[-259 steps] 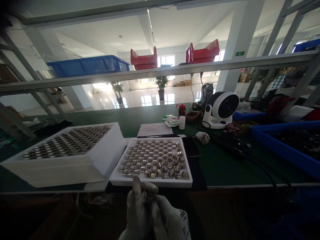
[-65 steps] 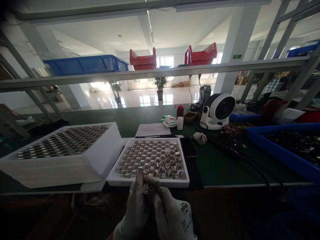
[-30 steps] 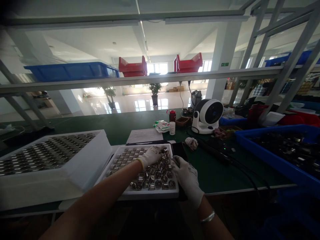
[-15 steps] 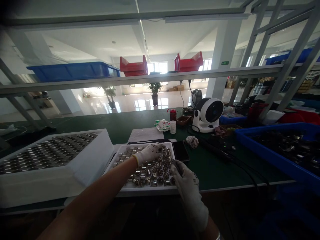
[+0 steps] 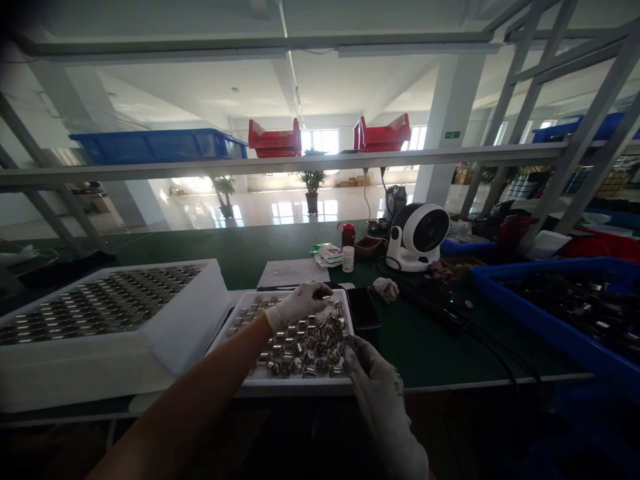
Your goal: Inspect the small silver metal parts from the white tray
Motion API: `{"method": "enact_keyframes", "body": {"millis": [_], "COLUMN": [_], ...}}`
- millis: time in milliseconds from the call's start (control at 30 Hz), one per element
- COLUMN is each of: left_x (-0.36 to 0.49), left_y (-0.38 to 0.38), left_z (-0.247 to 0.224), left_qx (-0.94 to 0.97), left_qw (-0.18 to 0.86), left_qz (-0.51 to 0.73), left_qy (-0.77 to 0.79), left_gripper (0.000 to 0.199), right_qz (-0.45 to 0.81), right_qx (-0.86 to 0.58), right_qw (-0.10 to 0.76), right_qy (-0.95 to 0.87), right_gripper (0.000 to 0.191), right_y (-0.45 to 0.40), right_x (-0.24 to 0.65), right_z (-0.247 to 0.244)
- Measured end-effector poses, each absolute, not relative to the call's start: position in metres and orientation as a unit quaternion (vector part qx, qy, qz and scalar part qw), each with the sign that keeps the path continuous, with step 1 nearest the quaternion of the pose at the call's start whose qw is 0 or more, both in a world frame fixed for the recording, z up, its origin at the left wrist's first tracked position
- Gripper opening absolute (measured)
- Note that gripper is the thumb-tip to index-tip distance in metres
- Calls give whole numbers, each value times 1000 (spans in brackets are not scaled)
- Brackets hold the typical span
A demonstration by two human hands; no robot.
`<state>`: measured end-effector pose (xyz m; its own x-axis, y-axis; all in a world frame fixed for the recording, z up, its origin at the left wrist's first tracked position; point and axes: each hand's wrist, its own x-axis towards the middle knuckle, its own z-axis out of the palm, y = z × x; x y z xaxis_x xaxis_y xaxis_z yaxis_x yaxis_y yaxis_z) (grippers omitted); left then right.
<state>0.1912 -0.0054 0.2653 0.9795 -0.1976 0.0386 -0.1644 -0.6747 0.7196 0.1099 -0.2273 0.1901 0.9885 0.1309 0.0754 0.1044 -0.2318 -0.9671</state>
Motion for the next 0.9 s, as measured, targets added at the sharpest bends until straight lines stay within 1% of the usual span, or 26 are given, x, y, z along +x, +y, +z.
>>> {"method": "enact_keyframes", "body": {"millis": [67,167,267,367,433,500,600,667,733,833,900], "left_x": [164,115,67,28,10,-2,-11,-14,-15,-18,-20], "left_y": [2,6,-2,-17,-26,-34,-41,-44,-47,-48,-47], "left_z": [276,277,259,235,223,214,208,207,210,215,216], "left_qx": [870,791,721,608,561,569,582,600,634,676,697], "left_qw": [481,596,674,780,819,820,812,796,766,729,711], "left_qz": [-41,-63,-96,-119,-103,-61,7,48,74,62,55], "left_qy": [-103,-126,-131,-95,-53,-12,40,64,79,86,71], "left_gripper": [32,34,35,52,54,53,71,79,82,87,82], "right_qz": [24,47,76,104,102,84,55,45,47,43,24], "right_qx": [-779,-741,-692,-664,-653,-664,-713,-737,-755,-769,-765], "right_qw": [622,665,713,734,744,737,688,653,622,578,574], "right_qy": [-82,-82,-81,-99,-98,-94,-128,-170,-204,-270,-293], "right_gripper": [55,57,60,59,55,51,40,36,36,46,43], "right_y": [-226,-220,-214,-208,-205,-201,-196,-195,-195,-194,-191], "right_x": [102,86,66,44,29,17,7,5,5,5,4], "right_z": [189,182,178,186,195,202,203,200,196,193,193]}}
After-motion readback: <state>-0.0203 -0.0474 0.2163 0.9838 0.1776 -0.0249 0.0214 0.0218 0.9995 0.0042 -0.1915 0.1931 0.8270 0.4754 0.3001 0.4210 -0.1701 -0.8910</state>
